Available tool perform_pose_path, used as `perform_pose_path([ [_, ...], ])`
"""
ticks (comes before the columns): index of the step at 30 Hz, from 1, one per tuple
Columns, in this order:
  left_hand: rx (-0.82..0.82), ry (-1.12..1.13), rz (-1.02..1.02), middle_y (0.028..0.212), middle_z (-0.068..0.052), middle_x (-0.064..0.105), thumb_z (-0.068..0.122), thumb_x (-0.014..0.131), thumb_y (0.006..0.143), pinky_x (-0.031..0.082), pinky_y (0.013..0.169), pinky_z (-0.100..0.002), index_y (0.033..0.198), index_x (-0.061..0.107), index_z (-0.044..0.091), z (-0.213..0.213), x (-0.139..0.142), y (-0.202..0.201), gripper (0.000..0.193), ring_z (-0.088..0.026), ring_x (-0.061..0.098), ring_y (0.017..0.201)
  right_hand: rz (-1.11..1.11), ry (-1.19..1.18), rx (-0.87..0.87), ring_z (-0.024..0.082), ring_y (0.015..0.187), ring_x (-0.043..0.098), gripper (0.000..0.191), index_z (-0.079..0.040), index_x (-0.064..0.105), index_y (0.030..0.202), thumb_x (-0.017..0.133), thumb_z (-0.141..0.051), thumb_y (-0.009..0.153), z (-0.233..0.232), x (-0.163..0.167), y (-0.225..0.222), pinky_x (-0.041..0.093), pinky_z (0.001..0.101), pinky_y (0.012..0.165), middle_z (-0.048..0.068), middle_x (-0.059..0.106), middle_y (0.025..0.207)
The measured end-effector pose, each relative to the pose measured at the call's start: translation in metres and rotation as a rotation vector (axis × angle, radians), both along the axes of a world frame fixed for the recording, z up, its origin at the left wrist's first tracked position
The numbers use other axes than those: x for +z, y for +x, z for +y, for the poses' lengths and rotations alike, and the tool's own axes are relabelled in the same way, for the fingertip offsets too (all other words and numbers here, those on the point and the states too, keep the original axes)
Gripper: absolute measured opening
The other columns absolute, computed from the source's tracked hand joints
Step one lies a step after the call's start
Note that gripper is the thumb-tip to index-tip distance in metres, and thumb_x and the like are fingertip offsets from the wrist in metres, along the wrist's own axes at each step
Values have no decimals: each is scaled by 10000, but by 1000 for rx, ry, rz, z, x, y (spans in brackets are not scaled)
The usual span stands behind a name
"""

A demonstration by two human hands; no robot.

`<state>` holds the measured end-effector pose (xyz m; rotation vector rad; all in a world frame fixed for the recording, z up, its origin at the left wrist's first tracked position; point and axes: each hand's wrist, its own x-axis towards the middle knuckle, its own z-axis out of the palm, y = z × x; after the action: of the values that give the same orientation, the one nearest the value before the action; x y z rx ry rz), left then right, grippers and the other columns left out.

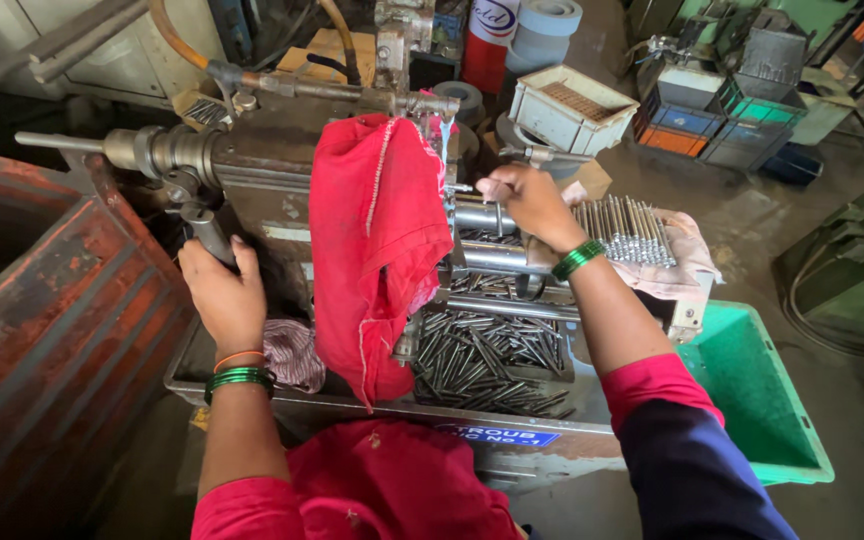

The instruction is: The person operates a manual machine by repeatedly inserting metal pins into a slot and pulling a lever to process them. They occasionally wipe the machine with a cloth. The processed pins fall into a tray below.

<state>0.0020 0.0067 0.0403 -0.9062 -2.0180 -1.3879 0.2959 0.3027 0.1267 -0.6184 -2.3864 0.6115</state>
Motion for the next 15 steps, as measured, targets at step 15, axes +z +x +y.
perform_pose_path([
  [15,7,-2,-11,1169,-319,528,232,611,1074,426,956,-550,1215,492,-117,2,-3,-3,395,-526,514,1103,-102,167,56,306,903,707,210,-68,757,984,635,26,841,-4,1,-17,541,412,785,111,720,1007],
])
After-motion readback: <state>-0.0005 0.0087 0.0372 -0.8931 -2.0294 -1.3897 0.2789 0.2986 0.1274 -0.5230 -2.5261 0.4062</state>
